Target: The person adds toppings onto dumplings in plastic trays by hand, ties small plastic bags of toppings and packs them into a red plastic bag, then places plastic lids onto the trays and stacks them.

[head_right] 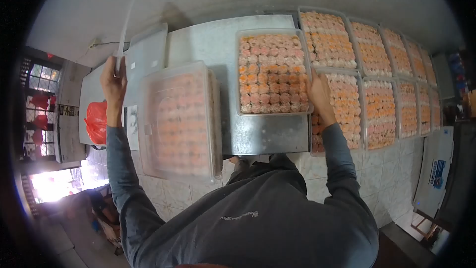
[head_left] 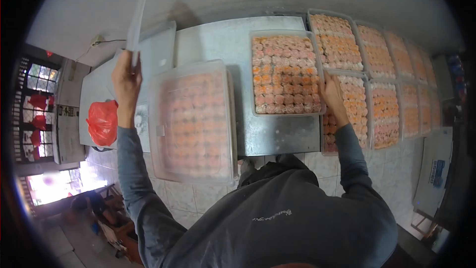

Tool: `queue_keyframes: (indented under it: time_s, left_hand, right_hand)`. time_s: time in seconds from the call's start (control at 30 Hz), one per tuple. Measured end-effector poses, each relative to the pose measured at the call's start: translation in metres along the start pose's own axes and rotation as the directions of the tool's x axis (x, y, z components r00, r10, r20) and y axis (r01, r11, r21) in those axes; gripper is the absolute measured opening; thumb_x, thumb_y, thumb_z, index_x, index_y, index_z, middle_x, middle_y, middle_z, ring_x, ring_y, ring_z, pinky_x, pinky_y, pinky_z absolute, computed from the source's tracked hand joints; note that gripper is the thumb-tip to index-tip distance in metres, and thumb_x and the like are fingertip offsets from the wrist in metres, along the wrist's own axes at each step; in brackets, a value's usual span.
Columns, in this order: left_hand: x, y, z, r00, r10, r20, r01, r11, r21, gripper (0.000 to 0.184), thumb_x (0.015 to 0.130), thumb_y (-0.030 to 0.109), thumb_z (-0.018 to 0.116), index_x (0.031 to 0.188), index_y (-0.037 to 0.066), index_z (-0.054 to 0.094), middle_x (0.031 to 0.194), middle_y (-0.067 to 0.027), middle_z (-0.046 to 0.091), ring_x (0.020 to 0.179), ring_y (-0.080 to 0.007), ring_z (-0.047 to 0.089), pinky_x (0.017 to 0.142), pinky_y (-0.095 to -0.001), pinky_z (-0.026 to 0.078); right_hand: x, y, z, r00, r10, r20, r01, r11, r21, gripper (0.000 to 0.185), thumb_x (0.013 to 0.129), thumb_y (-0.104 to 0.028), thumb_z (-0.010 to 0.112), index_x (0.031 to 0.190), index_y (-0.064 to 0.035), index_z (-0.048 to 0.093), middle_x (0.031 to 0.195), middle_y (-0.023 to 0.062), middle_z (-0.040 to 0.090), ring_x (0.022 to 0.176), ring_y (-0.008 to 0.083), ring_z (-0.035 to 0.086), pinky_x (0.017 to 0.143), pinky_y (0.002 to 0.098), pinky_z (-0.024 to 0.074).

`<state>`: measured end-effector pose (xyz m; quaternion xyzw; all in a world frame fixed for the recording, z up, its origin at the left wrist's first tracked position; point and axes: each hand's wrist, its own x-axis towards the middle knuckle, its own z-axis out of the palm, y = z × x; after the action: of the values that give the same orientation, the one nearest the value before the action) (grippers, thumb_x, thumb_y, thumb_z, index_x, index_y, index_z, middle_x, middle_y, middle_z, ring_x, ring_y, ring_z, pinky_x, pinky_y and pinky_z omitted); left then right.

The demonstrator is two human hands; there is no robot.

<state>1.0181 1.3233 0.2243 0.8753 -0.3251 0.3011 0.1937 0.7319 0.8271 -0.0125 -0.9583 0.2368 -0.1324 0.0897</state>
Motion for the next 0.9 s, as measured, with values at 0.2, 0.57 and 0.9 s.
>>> queue_keyframes:
  time_s: [0.2, 0.57, 0.9]
  left_hand:
    - [0.009, 0.246, 0.032, 0.747, 0.570, 0.343, -0.469, 0.817, -0.337, 0.026, 0.075, 0.002, 0.063, 0.100, 0.009, 0.059, 0.091, -0.0112, 0.060, 0.088, -0.0302, 0.064, 0.073, -0.0382, 0.053]
    - [-0.073, 0.318, 0.185, 0.847, -0.023, 0.531, 0.122, 0.981, -0.153, 0.086, 0.088, 0.063, 0.060, 0.149, 0.006, 0.039, 0.151, -0.0261, 0.036, 0.145, -0.0410, 0.028, 0.112, -0.0666, 0.021]
    - [-0.138, 0.222, 0.267, 0.646, -0.608, 0.462, 0.729, 0.672, -0.133, 0.049, 0.100, 0.039, 0.048, 0.125, -0.001, 0.062, 0.109, -0.0231, 0.069, 0.103, -0.0429, 0.065, 0.088, -0.0468, 0.049]
  right_hand:
    - [0.038, -0.105, -0.122, 0.874, -0.439, 0.209, -0.455, -0.588, 0.669, 0.073, 0.102, -0.047, 0.048, 0.155, -0.0025, 0.026, 0.149, 0.0250, 0.043, 0.126, 0.0303, 0.055, 0.102, 0.0428, 0.0483]
    - [0.015, 0.015, 0.026, 0.956, 0.010, 0.294, -0.280, 0.337, 0.899, 0.072, 0.098, -0.018, 0.061, 0.155, 0.0011, 0.023, 0.145, 0.0213, 0.050, 0.122, 0.0281, 0.059, 0.098, 0.0340, 0.0489]
    - [-0.009, -0.017, -0.008, 0.972, 0.217, -0.089, -0.171, 0.915, 0.366, 0.036, 0.098, -0.021, 0.054, 0.121, 0.0053, 0.062, 0.093, 0.0269, 0.067, 0.085, 0.0400, 0.065, 0.078, 0.0486, 0.0514]
